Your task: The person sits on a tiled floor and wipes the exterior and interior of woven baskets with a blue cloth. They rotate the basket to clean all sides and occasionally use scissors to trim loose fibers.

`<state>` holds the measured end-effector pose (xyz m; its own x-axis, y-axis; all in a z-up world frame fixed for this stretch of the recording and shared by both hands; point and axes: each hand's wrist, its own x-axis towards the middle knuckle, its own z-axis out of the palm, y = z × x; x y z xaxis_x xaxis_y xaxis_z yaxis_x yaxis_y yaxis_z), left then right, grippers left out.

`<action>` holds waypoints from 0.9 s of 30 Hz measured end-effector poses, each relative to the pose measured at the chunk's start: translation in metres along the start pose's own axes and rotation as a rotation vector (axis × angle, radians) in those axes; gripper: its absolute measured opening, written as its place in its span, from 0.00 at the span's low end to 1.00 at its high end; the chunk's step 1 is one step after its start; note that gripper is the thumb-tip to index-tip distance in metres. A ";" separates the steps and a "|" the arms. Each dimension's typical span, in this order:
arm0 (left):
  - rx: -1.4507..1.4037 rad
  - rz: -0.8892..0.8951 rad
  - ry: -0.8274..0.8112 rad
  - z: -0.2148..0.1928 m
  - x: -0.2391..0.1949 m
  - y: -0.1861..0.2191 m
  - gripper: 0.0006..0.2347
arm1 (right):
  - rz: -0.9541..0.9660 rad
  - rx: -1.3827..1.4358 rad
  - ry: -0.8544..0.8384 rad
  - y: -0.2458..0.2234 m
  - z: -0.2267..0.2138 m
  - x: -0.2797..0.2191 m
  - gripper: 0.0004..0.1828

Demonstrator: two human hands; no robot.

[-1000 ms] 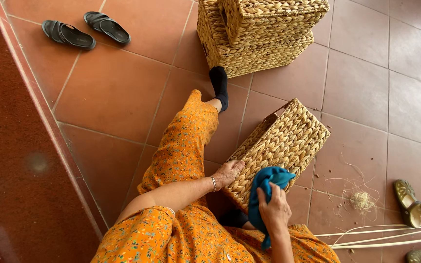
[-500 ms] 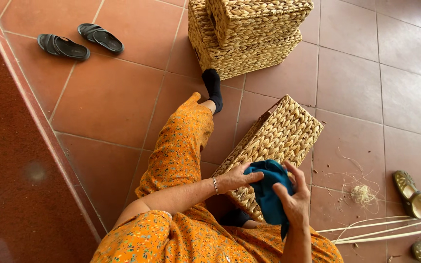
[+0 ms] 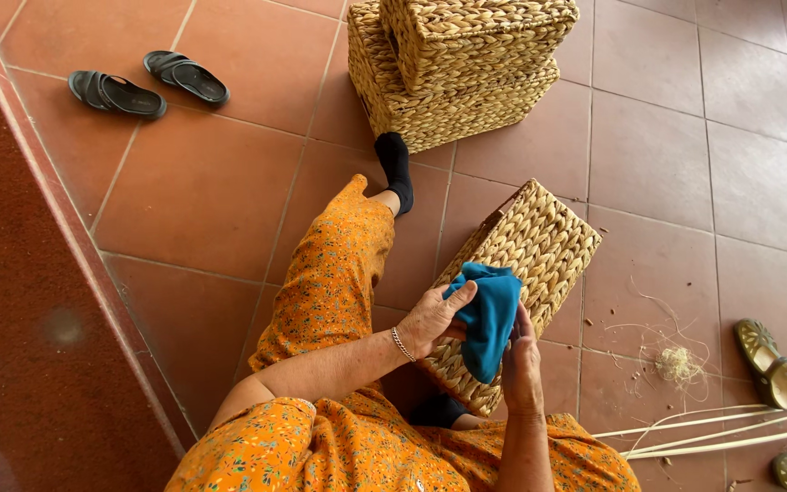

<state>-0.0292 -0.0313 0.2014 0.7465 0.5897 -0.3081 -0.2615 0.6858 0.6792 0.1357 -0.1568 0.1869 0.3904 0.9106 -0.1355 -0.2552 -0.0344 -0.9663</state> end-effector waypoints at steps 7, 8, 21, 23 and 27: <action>0.010 -0.011 -0.135 0.031 -0.001 0.006 0.26 | 0.056 0.036 -0.098 -0.008 -0.026 -0.010 0.71; -0.042 0.008 -0.170 0.035 -0.001 0.009 0.26 | 0.044 0.029 -0.094 -0.007 -0.031 -0.010 0.72; 0.096 0.105 -0.252 0.011 0.022 0.002 0.27 | -0.100 0.341 0.132 0.025 -0.108 -0.014 0.36; 0.300 0.040 -0.262 -0.006 0.031 -0.007 0.29 | -0.144 0.403 0.139 0.014 -0.104 -0.022 0.37; 0.547 -0.132 -0.204 -0.015 0.029 -0.027 0.35 | -0.083 0.553 0.056 0.000 -0.078 -0.025 0.40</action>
<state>-0.0100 -0.0267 0.1638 0.8676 0.3840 -0.3158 0.1540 0.3964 0.9051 0.1949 -0.2122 0.1729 0.4715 0.8773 -0.0898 -0.6414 0.2713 -0.7176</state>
